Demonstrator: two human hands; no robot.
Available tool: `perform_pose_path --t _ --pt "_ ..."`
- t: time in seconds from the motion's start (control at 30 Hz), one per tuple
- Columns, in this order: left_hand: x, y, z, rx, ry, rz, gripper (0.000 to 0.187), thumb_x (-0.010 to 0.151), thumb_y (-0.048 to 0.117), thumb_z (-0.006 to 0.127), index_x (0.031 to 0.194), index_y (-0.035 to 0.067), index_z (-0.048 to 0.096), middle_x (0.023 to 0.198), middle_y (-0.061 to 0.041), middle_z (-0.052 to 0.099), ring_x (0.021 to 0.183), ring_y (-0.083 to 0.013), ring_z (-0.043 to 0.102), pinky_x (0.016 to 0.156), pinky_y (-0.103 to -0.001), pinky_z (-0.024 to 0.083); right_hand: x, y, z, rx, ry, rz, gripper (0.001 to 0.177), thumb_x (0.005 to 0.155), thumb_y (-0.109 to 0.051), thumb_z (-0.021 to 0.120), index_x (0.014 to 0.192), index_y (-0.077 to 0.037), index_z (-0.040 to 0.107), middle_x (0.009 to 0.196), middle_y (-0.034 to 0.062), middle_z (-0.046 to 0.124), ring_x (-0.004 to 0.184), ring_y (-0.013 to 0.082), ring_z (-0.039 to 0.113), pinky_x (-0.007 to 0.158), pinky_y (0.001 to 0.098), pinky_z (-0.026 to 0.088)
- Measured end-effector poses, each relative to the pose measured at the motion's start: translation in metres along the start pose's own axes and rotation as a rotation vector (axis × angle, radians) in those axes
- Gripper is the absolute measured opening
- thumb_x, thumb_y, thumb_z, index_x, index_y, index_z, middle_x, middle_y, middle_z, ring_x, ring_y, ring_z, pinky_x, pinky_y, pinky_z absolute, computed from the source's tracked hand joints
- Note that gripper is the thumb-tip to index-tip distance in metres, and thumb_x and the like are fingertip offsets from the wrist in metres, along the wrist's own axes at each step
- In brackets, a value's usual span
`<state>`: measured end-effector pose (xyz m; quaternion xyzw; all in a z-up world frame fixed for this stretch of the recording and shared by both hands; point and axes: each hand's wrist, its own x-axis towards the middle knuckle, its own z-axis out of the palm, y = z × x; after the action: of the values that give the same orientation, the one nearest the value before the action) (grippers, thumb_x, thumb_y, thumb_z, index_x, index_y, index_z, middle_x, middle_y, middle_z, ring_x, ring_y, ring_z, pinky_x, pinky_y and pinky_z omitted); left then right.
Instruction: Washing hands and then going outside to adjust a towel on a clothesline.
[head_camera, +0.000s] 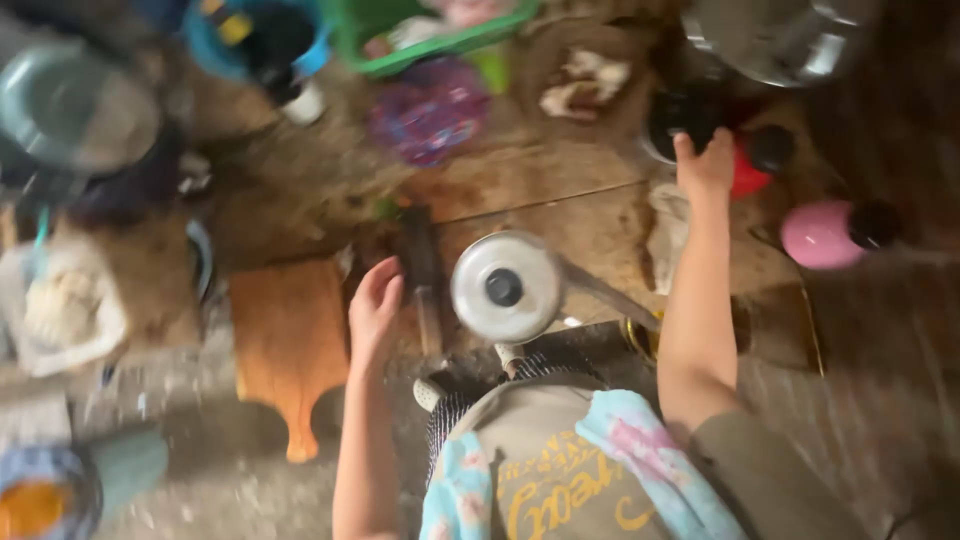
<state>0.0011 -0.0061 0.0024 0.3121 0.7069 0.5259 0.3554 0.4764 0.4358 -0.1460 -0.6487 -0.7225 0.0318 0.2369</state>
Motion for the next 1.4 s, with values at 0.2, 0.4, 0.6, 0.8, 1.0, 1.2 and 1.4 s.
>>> perform_pose_path --t 0.2,0.4,0.6,0.8,1.0,1.2,1.4 --pt "-0.039 0.002 0.008 0.292 0.176 -0.054 0.041 0.095 0.021 0.066 0.135 0.012 0.066 0.136 -0.016 0.068 0.124 -0.0279 0.067 0.108 -0.038 0.053 -0.063 -0.267 -0.103 0.412 -0.08 -0.285 0.072 0.109 -0.039 0.072 0.163 -0.008 0.037 0.167 0.0205 0.039 0.157 0.0411 0.039 0.133 0.0483 0.033" --pt "-0.089 -0.02 -0.043 0.772 0.414 0.224 0.088 0.089 0.02 0.073 0.163 0.011 0.028 0.169 -0.031 0.007 0.157 -0.0512 0.001 0.123 -0.068 0.007 -0.178 -0.444 -0.153 0.359 -0.179 -0.487 0.081 0.1 -0.034 0.08 0.164 -0.016 0.033 0.171 0.0229 0.016 0.155 0.0557 0.012 0.114 0.0667 0.019" --pt "-0.146 -0.036 -0.139 0.826 0.367 0.187 0.092 0.083 0.02 0.076 0.162 0.016 0.028 0.168 -0.029 0.007 0.155 -0.0513 0.0 0.121 -0.067 0.004 -0.265 -0.511 -0.084 0.57 -0.22 -0.601 0.059 0.098 -0.021 0.074 0.153 -0.015 0.054 0.156 0.0122 0.054 0.146 0.0362 0.043 0.117 0.0622 0.029" --pt "-0.186 -0.075 -0.191 0.804 0.361 0.167 0.08 0.089 0.022 0.073 0.16 0.015 0.036 0.167 -0.029 0.013 0.154 -0.0532 0.002 0.121 -0.067 0.004 -0.303 -0.516 0.033 0.413 -0.353 -0.657 0.03 0.09 -0.02 0.079 0.118 -0.013 0.075 0.109 0.0041 0.07 0.115 0.0298 0.055 0.1 0.0522 0.044" --pt "-0.201 -0.076 -0.208 0.798 0.361 0.158 0.073 0.09 0.024 0.07 0.156 0.013 0.04 0.165 -0.031 0.018 0.155 -0.0531 0.005 0.122 -0.066 0.006 -0.311 -0.53 0.056 0.072 -0.273 -0.769 0.035 0.078 -0.018 0.079 0.113 -0.011 0.076 0.116 0.0049 0.069 0.119 0.031 0.048 0.093 0.0527 0.032" --pt "-0.185 -0.065 -0.208 0.81 0.383 0.167 0.07 0.092 0.02 0.066 0.157 0.011 0.042 0.166 -0.032 0.02 0.155 -0.0519 0.007 0.123 -0.064 0.006 -0.307 -0.538 0.08 -0.004 -0.251 -0.753 0.027 0.077 -0.019 0.074 0.104 -0.016 0.077 0.108 0.0067 0.068 0.116 0.033 0.048 0.091 0.0543 0.032" --pt "-0.152 -0.064 -0.189 0.773 0.355 0.135 0.069 0.094 0.018 0.066 0.158 0.014 0.041 0.167 -0.031 0.017 0.155 -0.0521 0.006 0.124 -0.063 0.006 -0.296 -0.517 0.12 -0.018 -0.283 -0.905 0.017 0.088 -0.009 0.066 0.1 -0.015 0.077 0.103 0.0051 0.068 0.115 0.0272 0.053 0.1 0.0482 0.035"
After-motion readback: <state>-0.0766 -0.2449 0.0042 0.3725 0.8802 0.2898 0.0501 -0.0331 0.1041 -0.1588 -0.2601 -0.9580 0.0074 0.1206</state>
